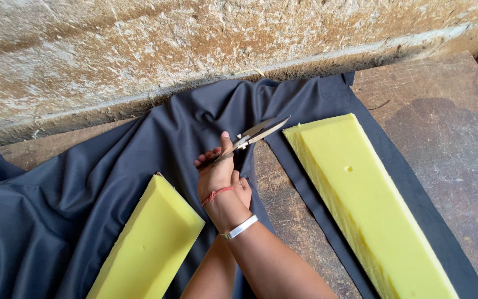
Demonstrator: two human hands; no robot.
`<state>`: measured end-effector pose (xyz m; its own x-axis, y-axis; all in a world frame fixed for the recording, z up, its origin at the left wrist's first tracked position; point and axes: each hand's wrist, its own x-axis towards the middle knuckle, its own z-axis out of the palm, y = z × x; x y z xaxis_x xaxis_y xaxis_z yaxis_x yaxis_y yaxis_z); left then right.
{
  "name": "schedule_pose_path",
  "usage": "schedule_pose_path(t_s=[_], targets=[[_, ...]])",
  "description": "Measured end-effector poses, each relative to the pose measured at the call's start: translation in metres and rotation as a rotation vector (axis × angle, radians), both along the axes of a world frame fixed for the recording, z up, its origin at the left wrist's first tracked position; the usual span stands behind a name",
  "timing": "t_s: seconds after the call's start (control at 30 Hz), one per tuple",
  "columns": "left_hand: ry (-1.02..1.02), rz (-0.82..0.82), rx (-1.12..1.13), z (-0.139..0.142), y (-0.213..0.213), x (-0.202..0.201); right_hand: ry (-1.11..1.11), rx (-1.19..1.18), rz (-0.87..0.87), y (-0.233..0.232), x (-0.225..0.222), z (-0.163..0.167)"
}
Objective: The person spreads a large gray fabric over a wooden work table, lays long yellow foam strips on it, and cuts the fabric around the foam with scissors. They reposition the foam strips, cut fabric sections to size, and gather the cut fabric pieces around the foam.
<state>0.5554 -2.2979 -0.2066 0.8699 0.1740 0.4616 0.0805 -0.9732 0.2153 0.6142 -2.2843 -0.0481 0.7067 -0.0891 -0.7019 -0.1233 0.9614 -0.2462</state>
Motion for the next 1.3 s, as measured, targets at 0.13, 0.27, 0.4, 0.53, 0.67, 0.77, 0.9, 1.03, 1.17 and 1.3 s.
schedule_pose_path(t_s=[0.13, 0.27, 0.4, 0.53, 0.67, 0.77, 0.9, 1.03, 1.17, 1.3], targets=[[0.106, 0.08, -0.075, -0.016, -0.005, 0.004, 0.007, 0.006, 0.016, -0.008, -0.001, -0.001], [0.173, -0.075, -0.288, -0.027, 0.002, 0.005, -0.001, -0.023, 0.005, -0.014, 0.009, -0.003], [0.095, -0.173, -0.446, -0.023, 0.013, 0.005, 0.059, -0.14, -0.031, -0.02, 0.029, -0.004], [0.06, -0.229, -0.543, -0.006, 0.015, 0.007, 0.065, -0.184, -0.12, -0.04, 0.052, -0.007], [0.156, -0.174, -0.544, 0.003, 0.013, 0.009, 0.112, -0.238, -0.143, -0.052, 0.063, -0.011], [0.076, -0.198, -0.568, 0.001, 0.014, 0.009, 0.133, -0.253, -0.17, -0.053, 0.066, -0.011], [-0.012, -0.223, -0.626, -0.005, 0.015, 0.007, 0.13, -0.287, -0.165, -0.051, 0.069, -0.01], [0.068, -0.178, -0.615, -0.006, 0.015, 0.008, 0.068, -0.101, -0.229, -0.045, 0.068, -0.008], [0.143, -0.176, -0.534, 0.0, 0.015, 0.009, 0.12, -0.135, -0.203, -0.04, 0.066, -0.002], [0.254, -0.159, -0.37, 0.007, 0.012, 0.006, 0.175, -0.134, -0.246, -0.053, 0.075, 0.003]])
